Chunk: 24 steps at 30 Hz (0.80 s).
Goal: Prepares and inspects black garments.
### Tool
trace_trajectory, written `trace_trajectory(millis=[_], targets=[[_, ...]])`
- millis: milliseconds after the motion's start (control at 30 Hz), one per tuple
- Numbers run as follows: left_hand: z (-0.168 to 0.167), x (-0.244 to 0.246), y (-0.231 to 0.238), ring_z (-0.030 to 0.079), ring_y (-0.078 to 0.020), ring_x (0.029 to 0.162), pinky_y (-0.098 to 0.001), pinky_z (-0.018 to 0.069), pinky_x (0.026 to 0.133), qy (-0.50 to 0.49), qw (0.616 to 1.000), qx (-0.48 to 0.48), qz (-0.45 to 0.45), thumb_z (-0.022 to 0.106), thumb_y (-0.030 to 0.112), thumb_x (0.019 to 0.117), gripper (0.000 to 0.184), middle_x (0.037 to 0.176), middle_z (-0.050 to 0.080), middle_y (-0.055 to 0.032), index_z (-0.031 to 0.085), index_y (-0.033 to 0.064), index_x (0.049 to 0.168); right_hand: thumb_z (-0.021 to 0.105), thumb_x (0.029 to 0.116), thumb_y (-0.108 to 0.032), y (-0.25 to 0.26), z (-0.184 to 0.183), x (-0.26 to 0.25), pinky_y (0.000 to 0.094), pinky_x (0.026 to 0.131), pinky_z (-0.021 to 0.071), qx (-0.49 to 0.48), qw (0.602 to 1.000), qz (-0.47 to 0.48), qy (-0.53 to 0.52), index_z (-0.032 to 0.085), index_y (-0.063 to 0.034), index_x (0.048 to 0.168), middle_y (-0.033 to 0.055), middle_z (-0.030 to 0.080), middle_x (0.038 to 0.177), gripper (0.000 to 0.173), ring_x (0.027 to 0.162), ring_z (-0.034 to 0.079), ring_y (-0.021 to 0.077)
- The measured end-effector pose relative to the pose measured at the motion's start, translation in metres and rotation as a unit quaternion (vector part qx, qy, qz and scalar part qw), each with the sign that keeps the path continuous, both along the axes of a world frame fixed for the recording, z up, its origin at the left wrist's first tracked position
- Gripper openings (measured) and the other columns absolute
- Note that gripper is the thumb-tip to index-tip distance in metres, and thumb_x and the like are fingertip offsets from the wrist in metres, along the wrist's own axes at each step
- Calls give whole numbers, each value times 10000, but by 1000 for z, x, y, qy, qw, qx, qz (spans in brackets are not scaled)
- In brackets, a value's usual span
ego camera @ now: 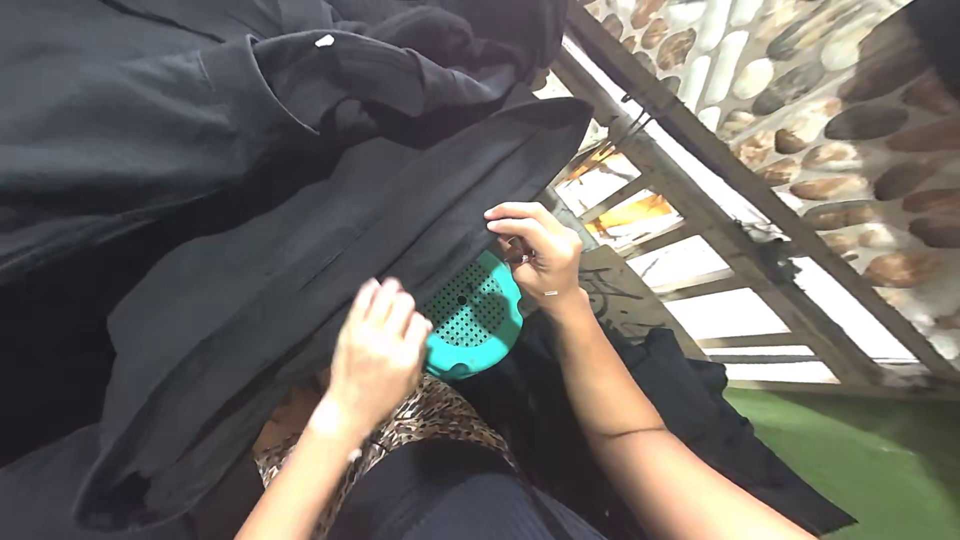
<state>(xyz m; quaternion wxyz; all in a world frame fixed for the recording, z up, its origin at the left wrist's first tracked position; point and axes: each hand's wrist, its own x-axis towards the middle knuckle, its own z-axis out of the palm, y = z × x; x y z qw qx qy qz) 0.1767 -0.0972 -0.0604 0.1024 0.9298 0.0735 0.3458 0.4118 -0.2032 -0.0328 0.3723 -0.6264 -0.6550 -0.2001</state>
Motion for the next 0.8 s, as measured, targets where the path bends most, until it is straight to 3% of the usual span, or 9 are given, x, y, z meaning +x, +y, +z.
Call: trace_trajectory(millis=[100,200,300,367,433,567,633,700,800], targets=[[-10,-27,-45,592,-246,1158,-390,409,1109,-56,985,-104,-125,528,224,1048,236,1045,650,-63,619,140,848,604,903,34,-2,0,-6,242,871,552,-11,999,-3,46,696,62,1023,232,663,1208,155,1020,679,201],[-10,-43,-80,572,-174,1296,-366,352,1183,-75,954,-151,-249,492,199,1078,199,1212,682,-50,639,104,984,538,1038,-182,-2,-4,-46,263,982,534,-14,982,130,139,655,-25,1079,153,621,1271,200,1182,617,152],[7,-52,-86,661,-214,780,-307,560,824,-140,902,-232,-337,524,136,1055,266,780,638,-104,589,55,811,465,1071,-286,-8,-32,-106,333,887,586,-130,900,347,230,725,-32,1078,152,730,1213,363,1086,718,184],[25,-77,-74,573,-179,676,-255,500,672,-151,909,-281,-269,505,176,1063,248,736,566,-67,538,100,829,465,1060,-270,-19,-66,-118,347,787,590,-187,873,372,255,723,13,1010,160,763,1065,386,944,749,208],[21,-112,-59,588,-103,743,-193,503,709,-130,934,-311,-121,462,266,1094,261,784,546,-26,518,138,874,460,1087,-269,-40,-105,-97,338,860,594,-228,886,303,267,708,28,987,166,749,1034,400,973,734,211],[-92,-209,-43,580,-206,566,-302,475,511,24,965,-173,197,429,219,1060,452,628,538,-127,506,17,664,621,985,-170,-99,-165,-44,521,698,589,-388,896,64,205,719,71,916,221,721,919,269,802,731,358],[-137,-277,-51,681,-401,616,-532,528,514,218,905,-189,311,467,168,997,404,712,643,-247,636,-85,731,630,995,-179,-126,-180,-19,597,794,565,-468,857,-32,213,722,97,953,263,717,946,295,870,722,426],[-157,-324,-64,702,-533,854,-695,527,697,387,790,-316,356,527,113,1009,309,945,695,-336,711,-126,939,605,1030,-194,-137,-173,9,602,903,530,-523,798,-110,277,717,106,1032,275,722,994,320,954,712,421],[-187,-352,-81,617,-497,1189,-661,486,974,578,569,-454,369,555,225,1040,348,1289,630,-312,703,-70,1147,520,1075,-165,-129,-135,56,475,949,531,-503,743,-182,403,667,111,1159,243,722,1067,323,981,701,296]])
